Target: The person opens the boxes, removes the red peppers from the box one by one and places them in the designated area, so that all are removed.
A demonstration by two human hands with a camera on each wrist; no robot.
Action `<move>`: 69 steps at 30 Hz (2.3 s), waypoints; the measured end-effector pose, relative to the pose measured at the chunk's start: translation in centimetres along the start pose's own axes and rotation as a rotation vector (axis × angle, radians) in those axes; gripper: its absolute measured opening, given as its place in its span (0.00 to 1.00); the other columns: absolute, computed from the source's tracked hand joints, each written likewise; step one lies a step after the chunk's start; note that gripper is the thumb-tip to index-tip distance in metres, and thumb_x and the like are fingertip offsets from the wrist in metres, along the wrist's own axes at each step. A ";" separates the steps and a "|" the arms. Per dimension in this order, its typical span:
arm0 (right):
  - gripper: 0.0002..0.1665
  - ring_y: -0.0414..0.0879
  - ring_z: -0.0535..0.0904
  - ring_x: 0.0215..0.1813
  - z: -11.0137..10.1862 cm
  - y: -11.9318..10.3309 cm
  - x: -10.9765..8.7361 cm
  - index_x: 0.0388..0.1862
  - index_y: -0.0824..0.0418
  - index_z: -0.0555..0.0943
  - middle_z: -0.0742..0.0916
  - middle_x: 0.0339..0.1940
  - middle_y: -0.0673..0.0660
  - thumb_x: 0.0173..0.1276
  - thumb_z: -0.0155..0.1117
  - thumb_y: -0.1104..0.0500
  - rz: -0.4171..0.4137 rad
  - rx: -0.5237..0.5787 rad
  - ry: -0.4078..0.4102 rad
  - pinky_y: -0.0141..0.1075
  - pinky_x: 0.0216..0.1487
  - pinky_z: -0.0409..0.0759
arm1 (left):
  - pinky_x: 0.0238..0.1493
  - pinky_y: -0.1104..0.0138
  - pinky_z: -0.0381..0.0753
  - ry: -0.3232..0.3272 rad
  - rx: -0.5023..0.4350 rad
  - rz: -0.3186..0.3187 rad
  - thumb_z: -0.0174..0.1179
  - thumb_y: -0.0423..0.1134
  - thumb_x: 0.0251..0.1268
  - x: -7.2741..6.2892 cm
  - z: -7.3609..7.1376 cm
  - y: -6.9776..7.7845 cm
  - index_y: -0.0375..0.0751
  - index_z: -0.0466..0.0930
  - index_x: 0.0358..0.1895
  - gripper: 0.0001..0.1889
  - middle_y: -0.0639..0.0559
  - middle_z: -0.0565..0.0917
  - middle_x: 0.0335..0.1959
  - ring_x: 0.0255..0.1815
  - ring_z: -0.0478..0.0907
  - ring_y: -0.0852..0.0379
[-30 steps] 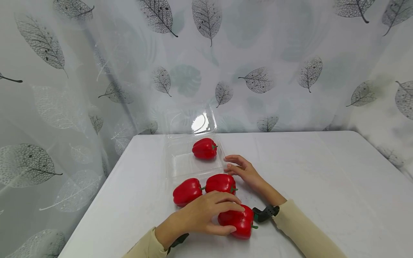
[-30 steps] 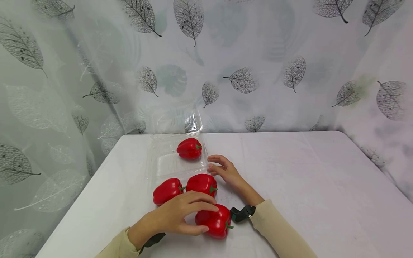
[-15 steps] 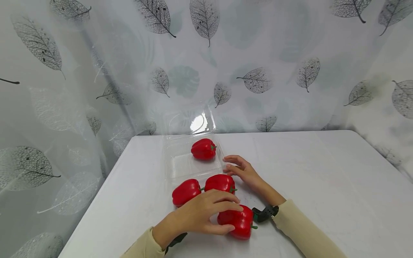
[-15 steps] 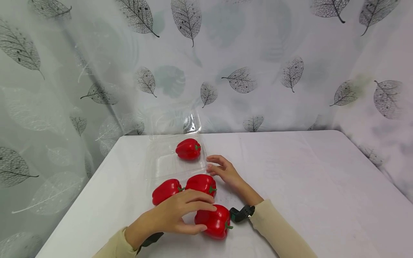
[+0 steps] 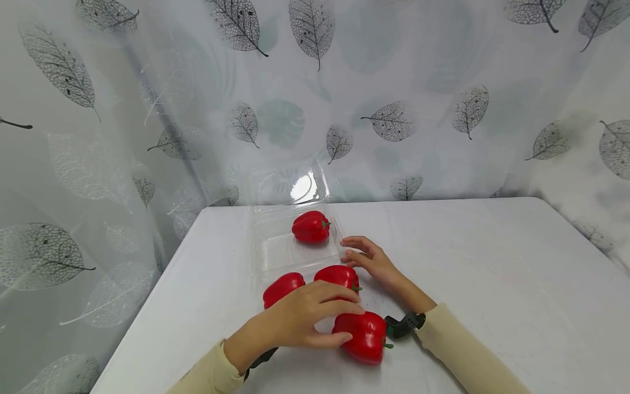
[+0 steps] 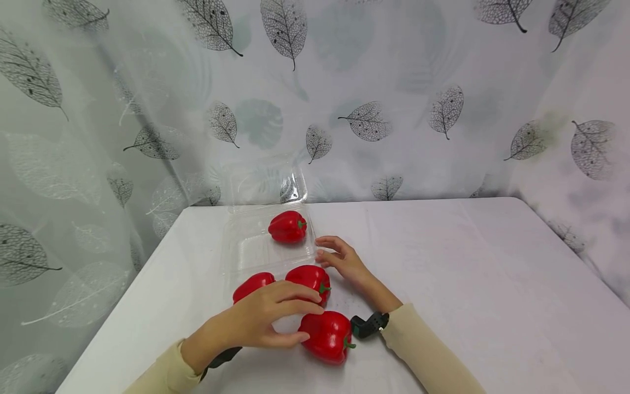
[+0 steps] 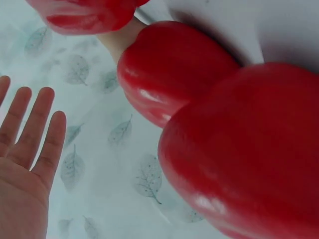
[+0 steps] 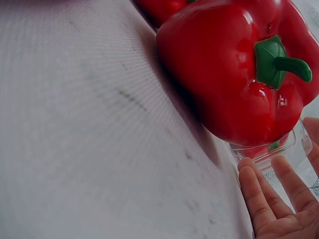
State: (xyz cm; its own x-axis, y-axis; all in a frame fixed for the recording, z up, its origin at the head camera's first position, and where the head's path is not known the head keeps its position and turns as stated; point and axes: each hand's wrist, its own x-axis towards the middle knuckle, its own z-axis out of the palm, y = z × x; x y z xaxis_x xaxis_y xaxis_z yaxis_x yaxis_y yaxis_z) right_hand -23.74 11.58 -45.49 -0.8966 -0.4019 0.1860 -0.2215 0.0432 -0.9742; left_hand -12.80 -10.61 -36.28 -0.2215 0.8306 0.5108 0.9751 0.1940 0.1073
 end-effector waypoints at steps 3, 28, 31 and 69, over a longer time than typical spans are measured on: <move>0.25 0.61 0.82 0.54 0.0 -0.1 0.0 0.67 0.63 0.68 0.74 0.66 0.69 0.73 0.57 0.58 0.001 -0.011 -0.001 0.40 0.52 0.83 | 0.59 0.73 0.75 -0.002 0.009 -0.006 0.71 0.46 0.55 -0.1 -0.4 -0.2 0.48 0.80 0.54 0.22 0.55 0.80 0.54 0.57 0.75 0.62; 0.26 0.59 0.82 0.54 0.1 -0.3 -0.1 0.67 0.61 0.68 0.75 0.66 0.68 0.73 0.58 0.57 0.036 -0.014 0.006 0.43 0.54 0.82 | 0.54 0.70 0.80 0.087 0.083 -0.053 0.70 0.38 0.55 -0.4 -2.2 -3.7 0.43 0.81 0.52 0.19 0.50 0.82 0.48 0.50 0.79 0.57; 0.26 0.60 0.82 0.54 0.1 -0.4 0.0 0.67 0.62 0.68 0.75 0.66 0.68 0.73 0.58 0.57 0.036 -0.016 0.008 0.43 0.54 0.82 | 0.53 0.70 0.80 0.089 0.078 -0.049 0.70 0.38 0.55 -0.3 -2.3 -4.1 0.43 0.81 0.52 0.19 0.50 0.82 0.48 0.49 0.79 0.58; 0.27 0.60 0.83 0.54 -0.2 -0.2 0.0 0.67 0.63 0.68 0.75 0.66 0.69 0.73 0.59 0.57 0.030 0.008 0.010 0.43 0.54 0.82 | 0.56 0.61 0.81 0.094 -0.170 -0.251 0.67 0.30 0.58 -0.3 -3.7 -9.5 0.40 0.80 0.53 0.19 0.49 0.79 0.53 0.57 0.75 0.55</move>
State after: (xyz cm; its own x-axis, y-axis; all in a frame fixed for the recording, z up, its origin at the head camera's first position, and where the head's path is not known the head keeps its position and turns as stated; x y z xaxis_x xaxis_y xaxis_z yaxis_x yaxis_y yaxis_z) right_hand -23.76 11.73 -45.31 -0.9068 -0.3910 0.1579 -0.1912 0.0474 -0.9804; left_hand -21.91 -14.69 -34.28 -0.4617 0.7145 0.5257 0.8793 0.2904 0.3776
